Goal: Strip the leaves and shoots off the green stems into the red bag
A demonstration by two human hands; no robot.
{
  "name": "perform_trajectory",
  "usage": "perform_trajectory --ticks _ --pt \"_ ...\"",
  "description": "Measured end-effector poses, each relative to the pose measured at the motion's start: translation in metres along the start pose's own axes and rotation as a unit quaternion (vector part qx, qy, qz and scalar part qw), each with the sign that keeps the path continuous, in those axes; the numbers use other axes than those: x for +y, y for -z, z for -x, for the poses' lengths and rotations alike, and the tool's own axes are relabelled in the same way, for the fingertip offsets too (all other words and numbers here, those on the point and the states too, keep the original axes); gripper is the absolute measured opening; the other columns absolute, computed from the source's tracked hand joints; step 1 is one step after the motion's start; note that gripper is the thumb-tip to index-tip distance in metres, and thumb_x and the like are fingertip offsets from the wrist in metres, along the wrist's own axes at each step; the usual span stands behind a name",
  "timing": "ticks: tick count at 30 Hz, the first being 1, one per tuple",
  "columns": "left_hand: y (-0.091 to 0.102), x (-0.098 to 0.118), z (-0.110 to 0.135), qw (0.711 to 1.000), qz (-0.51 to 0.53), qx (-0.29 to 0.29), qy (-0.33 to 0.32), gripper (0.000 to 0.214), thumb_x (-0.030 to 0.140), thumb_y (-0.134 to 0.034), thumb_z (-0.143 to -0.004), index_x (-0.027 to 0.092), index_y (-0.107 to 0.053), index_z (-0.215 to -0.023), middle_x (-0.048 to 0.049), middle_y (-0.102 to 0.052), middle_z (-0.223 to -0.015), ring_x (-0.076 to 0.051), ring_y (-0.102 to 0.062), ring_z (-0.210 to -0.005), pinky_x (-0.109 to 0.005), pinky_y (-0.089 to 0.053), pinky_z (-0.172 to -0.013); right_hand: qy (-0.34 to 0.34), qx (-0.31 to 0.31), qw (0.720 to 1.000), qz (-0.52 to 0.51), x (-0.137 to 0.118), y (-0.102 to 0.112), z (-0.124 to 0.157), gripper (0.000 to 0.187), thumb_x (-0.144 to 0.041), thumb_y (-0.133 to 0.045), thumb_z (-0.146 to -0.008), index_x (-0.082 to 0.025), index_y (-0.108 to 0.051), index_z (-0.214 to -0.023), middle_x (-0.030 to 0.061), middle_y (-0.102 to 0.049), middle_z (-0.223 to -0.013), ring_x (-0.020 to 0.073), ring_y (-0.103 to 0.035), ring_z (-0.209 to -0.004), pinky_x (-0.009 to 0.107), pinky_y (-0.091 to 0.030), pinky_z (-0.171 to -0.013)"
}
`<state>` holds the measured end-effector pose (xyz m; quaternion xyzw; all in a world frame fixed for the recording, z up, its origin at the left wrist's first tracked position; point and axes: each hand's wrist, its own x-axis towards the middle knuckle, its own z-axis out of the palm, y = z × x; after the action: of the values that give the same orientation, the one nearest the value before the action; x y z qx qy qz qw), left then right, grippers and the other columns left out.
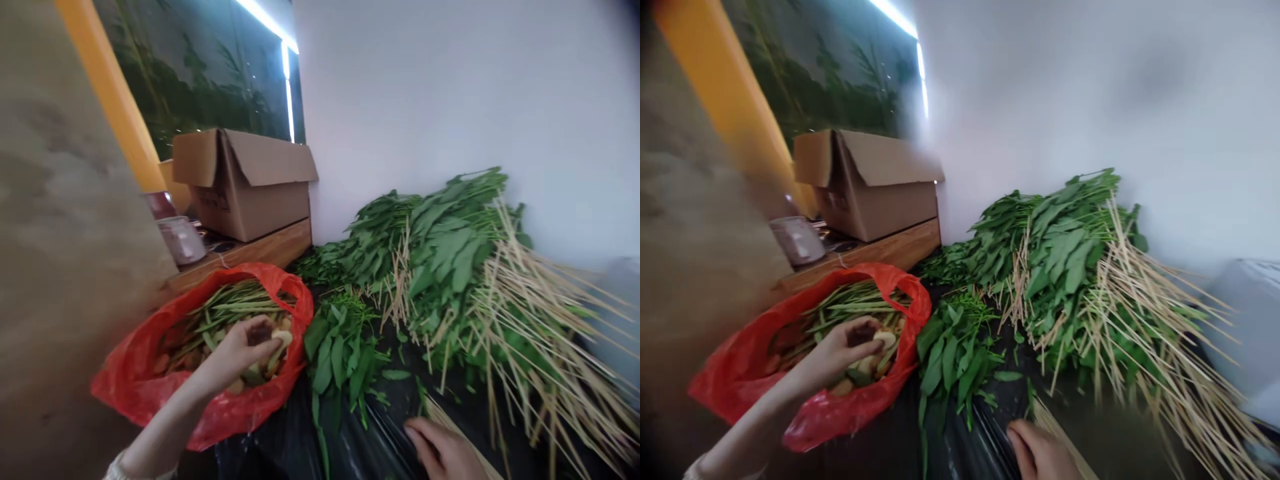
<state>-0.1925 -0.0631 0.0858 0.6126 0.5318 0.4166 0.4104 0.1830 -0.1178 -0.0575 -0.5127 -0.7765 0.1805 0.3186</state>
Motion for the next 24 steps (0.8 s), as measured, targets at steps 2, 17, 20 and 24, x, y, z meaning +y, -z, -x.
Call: perform_trajectory --ticks 2,17,20,24 --pt "-0.042 0.007 0.007 0.983 0.155 -0.07 0.065 0.035 0.041 -0.076 -0.072 0.018 -0.056 -0.089 -0.0037 -0.069 -0.088 -0.019 -0.068 -0.077 -0.028 -0.052 -0.069 -0.031 0.07 0.997 0.007 -0.003 0.014 -0.001 0.029 -0.037 -0.044 -0.091 -0.025 -0.071 -0.085 0.0043 -0.075 -0.083 0.0173 -0.071 -0.073 0.021 -0.053 -0.068" --pt "-0.182 -0.006 -0.027 0.845 0.461 -0.159 0.22 0.026 0.019 -0.07 -0.082 0.006 -0.066 -0.104 -0.0189 -0.069 -0.11 -0.028 -0.067 -0.104 -0.034 -0.053 -0.094 -0.162 0.064 0.959 0.225 0.005 0.043 0.002 0.017 -0.01 -0.054 -0.078 -0.022 -0.054 -0.066 -0.0027 -0.062 -0.069 0.0136 -0.062 -0.066 0.022 -0.035 -0.056" --pt "-0.189 -0.009 -0.028 0.832 0.477 -0.163 0.23 0.022 0.016 -0.066 -0.085 0.006 -0.066 -0.104 -0.019 -0.07 -0.109 -0.027 -0.067 -0.103 -0.032 -0.054 -0.091 -0.149 0.084 0.96 0.223 0.003 0.044 0.001 0.018 -0.012 -0.049 -0.083 -0.023 -0.053 -0.07 -0.0022 -0.063 -0.07 0.014 -0.063 -0.066 0.023 -0.036 -0.056" --pt "-0.202 -0.017 -0.027 0.812 0.521 -0.13 0.229 0.016 0.013 -0.065 -0.085 0.007 -0.068 -0.099 -0.0152 -0.073 -0.101 -0.024 -0.07 -0.097 -0.035 -0.053 -0.095 -0.104 0.158 0.96 0.205 -0.007 0.042 -0.001 0.019 -0.025 -0.039 -0.095 -0.023 -0.055 -0.085 -0.0001 -0.066 -0.074 0.0157 -0.065 -0.066 0.025 -0.042 -0.058"
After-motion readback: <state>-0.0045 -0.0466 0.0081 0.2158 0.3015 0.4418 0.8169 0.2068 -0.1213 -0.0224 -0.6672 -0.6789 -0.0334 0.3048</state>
